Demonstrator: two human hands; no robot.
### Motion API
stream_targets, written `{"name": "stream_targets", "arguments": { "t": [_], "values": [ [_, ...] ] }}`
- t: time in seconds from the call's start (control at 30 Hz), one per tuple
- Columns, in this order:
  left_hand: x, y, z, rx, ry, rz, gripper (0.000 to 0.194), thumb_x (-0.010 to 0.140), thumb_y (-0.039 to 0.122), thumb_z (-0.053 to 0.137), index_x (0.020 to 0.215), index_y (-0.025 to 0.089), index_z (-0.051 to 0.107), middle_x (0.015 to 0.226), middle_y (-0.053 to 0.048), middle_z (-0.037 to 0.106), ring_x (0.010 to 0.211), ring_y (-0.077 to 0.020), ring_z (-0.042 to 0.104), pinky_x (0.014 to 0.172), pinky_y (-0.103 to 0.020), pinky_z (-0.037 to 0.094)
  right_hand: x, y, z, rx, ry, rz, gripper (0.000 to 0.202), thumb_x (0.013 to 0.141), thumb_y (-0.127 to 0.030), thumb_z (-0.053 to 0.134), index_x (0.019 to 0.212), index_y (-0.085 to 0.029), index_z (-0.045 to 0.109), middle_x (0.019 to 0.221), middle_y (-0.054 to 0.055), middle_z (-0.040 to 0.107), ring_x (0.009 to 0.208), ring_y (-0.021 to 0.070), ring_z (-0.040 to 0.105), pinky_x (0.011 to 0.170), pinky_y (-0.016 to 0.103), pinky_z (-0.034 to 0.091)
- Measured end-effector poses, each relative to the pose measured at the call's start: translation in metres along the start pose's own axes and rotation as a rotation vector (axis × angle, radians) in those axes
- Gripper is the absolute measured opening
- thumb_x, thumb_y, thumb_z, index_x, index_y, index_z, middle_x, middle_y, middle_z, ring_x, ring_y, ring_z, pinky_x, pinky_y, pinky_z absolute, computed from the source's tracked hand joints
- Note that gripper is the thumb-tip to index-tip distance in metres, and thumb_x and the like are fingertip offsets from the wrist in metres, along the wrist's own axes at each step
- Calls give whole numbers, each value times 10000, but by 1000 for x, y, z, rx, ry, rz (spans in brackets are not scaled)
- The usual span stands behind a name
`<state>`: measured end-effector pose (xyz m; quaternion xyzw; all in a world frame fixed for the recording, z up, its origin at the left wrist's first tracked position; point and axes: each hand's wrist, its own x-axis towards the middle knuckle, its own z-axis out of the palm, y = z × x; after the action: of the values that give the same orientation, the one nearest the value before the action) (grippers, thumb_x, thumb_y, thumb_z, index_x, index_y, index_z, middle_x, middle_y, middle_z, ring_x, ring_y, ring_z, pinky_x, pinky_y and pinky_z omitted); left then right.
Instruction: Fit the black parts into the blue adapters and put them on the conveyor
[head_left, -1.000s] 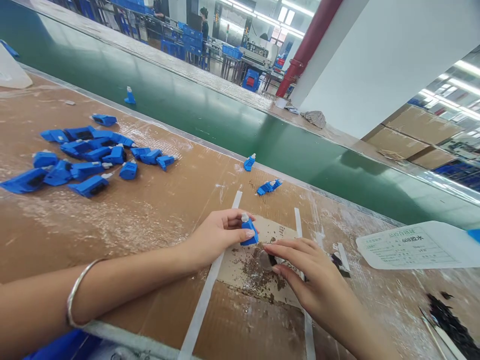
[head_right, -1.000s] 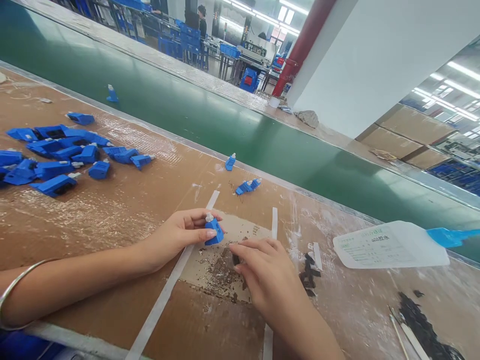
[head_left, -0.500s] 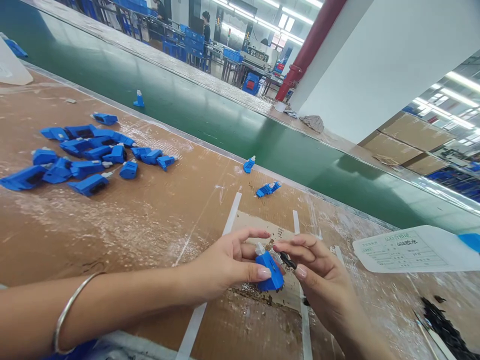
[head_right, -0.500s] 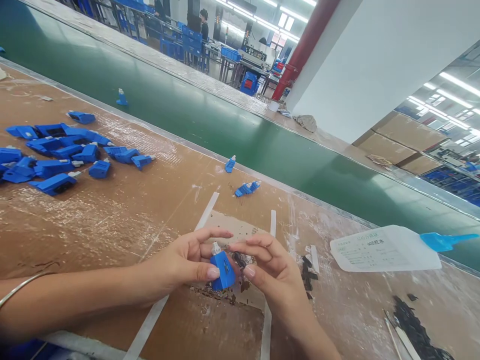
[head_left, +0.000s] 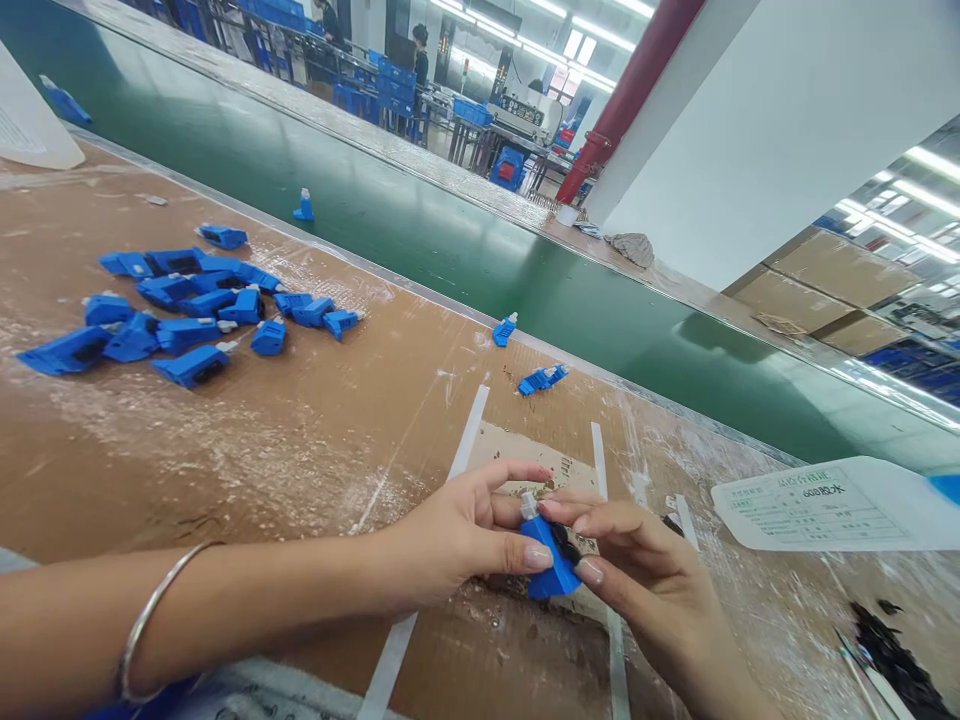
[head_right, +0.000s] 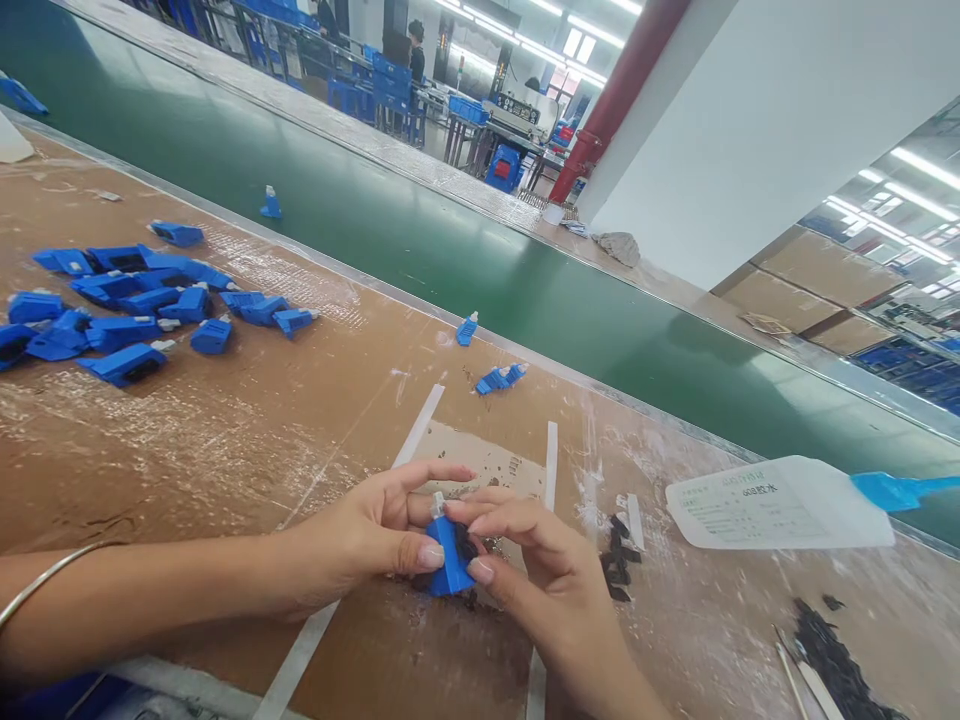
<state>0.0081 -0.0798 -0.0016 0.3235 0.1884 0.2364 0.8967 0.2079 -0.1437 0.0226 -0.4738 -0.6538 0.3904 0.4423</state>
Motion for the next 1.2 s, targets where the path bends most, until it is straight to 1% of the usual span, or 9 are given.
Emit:
{"name": "stream_targets", "arguments": {
  "t": [0.13,0.3,0.57,0.63,0.7,0.83,0.93,1.1,1.2],
  "values": [
    [-1,2,-1,-7,55,-28,806,596,321,956,1288,204,557,939,-39,737,753,-122,671,733,-249,488,-2,-4,0,-341,-39,-259,284,958,-241,611,1180,-402,686,1195,0,755,1211,240,666,986,484,587],
    [-3,9,-4,-65,106,-28,692,544,302,980,1133,184,636,910,-38,750,756,-130,696,749,-248,516,-10,-1,7,-714,-122,-468,598,986,-312,545,1548,-321,339,1430,79,600,1376,283,516,1087,513,495],
    [5,23,-9,219,36,6,568,628,391,902,1087,181,642,964,-60,741,854,-170,685,819,-285,500,-3,5,12,-775,-129,-537,597,976,-364,550,1528,-230,365,1494,96,544,1470,248,399,1139,464,437],
    [9,33,-12,501,46,50,426,702,409,804,1036,190,658,972,-69,726,890,-211,670,836,-336,500,1,8,-3,-786,-115,-442,519,979,-359,537,1478,-253,445,1464,71,582,1464,251,410,1121,470,458],
    [11,48,-20,987,210,181,247,748,360,703,934,200,677,916,-84,704,900,-267,644,872,-422,486,4,11,-29,-849,-26,-210,413,982,-355,501,1381,-264,557,1397,68,642,1366,249,533,1092,458,483],
    [0,79,-47,1930,911,375,87,753,195,584,782,166,661,828,-180,643,990,-442,601,960,-648,386,0,16,-93,-1007,144,229,318,945,-350,463,1104,-222,707,1079,106,769,980,292,724,845,463,572],
    [-8,94,-56,2172,1224,441,193,825,175,508,902,107,672,1064,-268,617,1191,-521,502,1059,-708,277,-4,25,-124,-1052,97,422,206,862,-285,544,892,-214,735,902,93,787,815,295,738,671,394,552],
    [34,102,-41,1980,905,418,311,879,195,543,1152,91,650,1276,-206,605,1262,-398,508,1107,-549,360,-5,44,-129,-1092,-5,556,234,728,-75,529,805,-207,706,863,59,779,819,256,727,664,319,502],
    [88,109,-47,1869,887,409,339,916,222,566,1229,99,610,1273,-180,621,1240,-331,546,1067,-472,427,-3,49,-125,-1122,-20,553,225,732,-76,505,796,-199,682,844,63,766,802,259,715,662,324,489]
  ]
}}
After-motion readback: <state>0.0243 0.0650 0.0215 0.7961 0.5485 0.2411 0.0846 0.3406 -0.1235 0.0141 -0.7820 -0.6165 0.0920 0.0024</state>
